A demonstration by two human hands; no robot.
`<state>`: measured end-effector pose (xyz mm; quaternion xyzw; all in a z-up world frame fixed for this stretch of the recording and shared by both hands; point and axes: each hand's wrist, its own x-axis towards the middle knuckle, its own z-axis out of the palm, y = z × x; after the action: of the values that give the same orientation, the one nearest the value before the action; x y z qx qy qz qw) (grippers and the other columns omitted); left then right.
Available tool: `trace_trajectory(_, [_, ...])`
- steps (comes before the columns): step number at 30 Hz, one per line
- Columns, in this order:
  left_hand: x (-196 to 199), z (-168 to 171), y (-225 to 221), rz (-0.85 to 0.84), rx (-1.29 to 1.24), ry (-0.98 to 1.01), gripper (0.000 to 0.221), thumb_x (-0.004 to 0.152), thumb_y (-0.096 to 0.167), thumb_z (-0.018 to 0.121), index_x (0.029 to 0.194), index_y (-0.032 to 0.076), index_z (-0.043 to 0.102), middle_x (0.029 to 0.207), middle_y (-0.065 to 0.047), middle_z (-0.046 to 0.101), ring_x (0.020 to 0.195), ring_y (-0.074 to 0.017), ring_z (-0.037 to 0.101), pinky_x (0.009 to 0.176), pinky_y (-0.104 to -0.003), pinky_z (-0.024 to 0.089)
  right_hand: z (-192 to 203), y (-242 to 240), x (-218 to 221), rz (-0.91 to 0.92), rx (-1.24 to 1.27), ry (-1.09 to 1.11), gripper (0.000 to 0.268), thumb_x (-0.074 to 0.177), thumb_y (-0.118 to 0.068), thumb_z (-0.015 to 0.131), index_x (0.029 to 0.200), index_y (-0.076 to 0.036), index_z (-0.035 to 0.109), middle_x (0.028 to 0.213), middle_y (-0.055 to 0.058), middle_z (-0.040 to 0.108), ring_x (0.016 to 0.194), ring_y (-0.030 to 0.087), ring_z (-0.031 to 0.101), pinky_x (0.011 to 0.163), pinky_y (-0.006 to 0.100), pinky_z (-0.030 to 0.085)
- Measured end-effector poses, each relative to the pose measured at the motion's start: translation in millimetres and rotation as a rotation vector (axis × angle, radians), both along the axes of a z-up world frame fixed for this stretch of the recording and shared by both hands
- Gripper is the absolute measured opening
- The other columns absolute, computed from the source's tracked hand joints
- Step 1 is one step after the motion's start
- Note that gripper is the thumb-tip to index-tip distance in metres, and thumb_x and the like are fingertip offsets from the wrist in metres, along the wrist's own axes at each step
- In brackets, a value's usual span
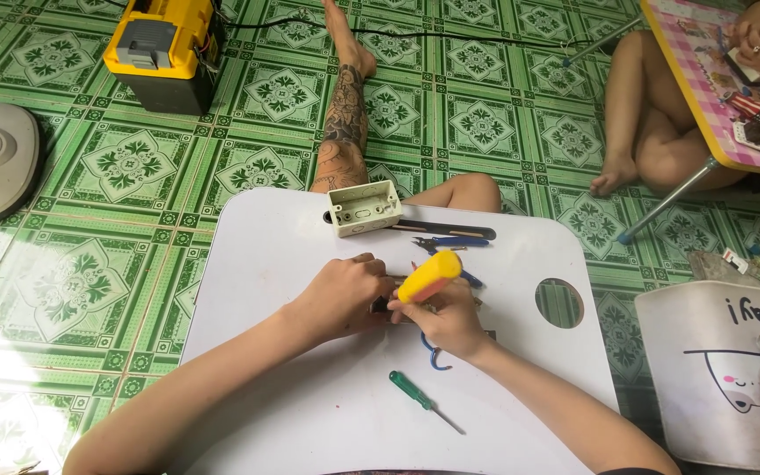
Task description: Wiring an electrical switch by stripping wires and securing them into the terminals using a screwdriver.
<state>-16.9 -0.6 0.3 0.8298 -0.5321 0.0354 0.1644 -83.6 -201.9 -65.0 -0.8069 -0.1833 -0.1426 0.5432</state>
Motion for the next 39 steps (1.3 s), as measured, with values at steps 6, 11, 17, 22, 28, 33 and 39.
trace_trajectory(6, [4.5, -13.6, -2.5, 0.002, -0.004, -0.027, 0.019, 0.068, 0.023, 0.089, 0.08, 0.013, 0.079, 0.081, -0.01, 0.075, 0.078, -0.0234, 0.073, 0.063, -0.032, 0.062, 14.7, 1.7, 1.5, 0.051, -0.024, -0.053, 0.02, 0.087, -0.011, 0.082, 0.102, -0.01, 0.068, 0.092, 0.007, 0.073, 0.09, 0.019, 0.074, 0.088, 0.031, 0.059])
trace_trajectory(11, [1.9, -5.9, -1.5, 0.011, -0.006, 0.005, 0.02, 0.068, 0.024, 0.089, 0.08, 0.012, 0.079, 0.08, -0.011, 0.075, 0.079, -0.0239, 0.072, 0.064, -0.033, 0.062, 4.4, -0.2, -5.7, 0.095, 0.043, 0.025, 0.013, 0.09, -0.007, 0.077, 0.1, -0.008, 0.07, 0.084, 0.007, 0.072, 0.081, 0.019, 0.074, 0.086, 0.031, 0.059])
trace_trajectory(17, [2.2, -1.6, -1.4, 0.026, 0.01, 0.035, 0.019, 0.067, 0.022, 0.089, 0.079, 0.013, 0.079, 0.08, -0.01, 0.074, 0.079, -0.0235, 0.072, 0.064, -0.033, 0.063, -9.8, -5.8, -0.5, 0.014, 0.043, 0.067, 0.022, 0.086, -0.01, 0.084, 0.102, -0.009, 0.068, 0.088, 0.008, 0.07, 0.085, 0.017, 0.074, 0.089, 0.031, 0.058])
trace_trajectory(22, [4.0, -3.6, 0.7, 0.0, -0.004, 0.007, 0.017, 0.069, 0.024, 0.089, 0.078, 0.014, 0.08, 0.078, -0.01, 0.075, 0.076, -0.0222, 0.072, 0.063, -0.032, 0.063, 2.0, -4.0, -2.3, 0.058, 0.02, 0.038, 0.017, 0.088, -0.01, 0.08, 0.102, -0.009, 0.071, 0.086, 0.008, 0.072, 0.082, 0.018, 0.075, 0.089, 0.032, 0.059])
trace_trajectory(28, [4.5, -8.5, 0.0, -0.007, -0.011, -0.012, 0.018, 0.069, 0.024, 0.089, 0.079, 0.012, 0.079, 0.077, -0.011, 0.075, 0.075, -0.0235, 0.073, 0.063, -0.033, 0.062, -10.9, -11.9, 3.4, -0.05, 0.003, 0.153, 0.017, 0.085, -0.011, 0.083, 0.097, -0.009, 0.072, 0.086, 0.008, 0.074, 0.081, 0.015, 0.076, 0.086, 0.034, 0.061])
trace_trajectory(33, [3.9, -21.9, -3.2, 0.031, -0.038, -0.065, 0.02, 0.071, 0.027, 0.089, 0.079, 0.012, 0.08, 0.074, -0.011, 0.074, 0.071, -0.0226, 0.072, 0.062, -0.031, 0.062, 14.3, -6.3, 1.2, 0.031, -0.018, -0.008, 0.019, 0.088, -0.008, 0.077, 0.107, -0.009, 0.071, 0.092, 0.009, 0.073, 0.085, 0.021, 0.075, 0.083, 0.033, 0.062])
trace_trajectory(39, [2.3, -33.2, -12.2, 0.064, -0.156, -0.11, 0.022, 0.072, 0.03, 0.086, 0.081, 0.011, 0.079, 0.079, -0.012, 0.075, 0.076, -0.0252, 0.073, 0.062, -0.034, 0.062, -3.7, -10.3, -0.3, -0.033, -0.048, 0.001, 0.01, 0.09, -0.01, 0.078, 0.098, -0.01, 0.073, 0.081, 0.007, 0.074, 0.073, 0.017, 0.076, 0.076, 0.033, 0.064])
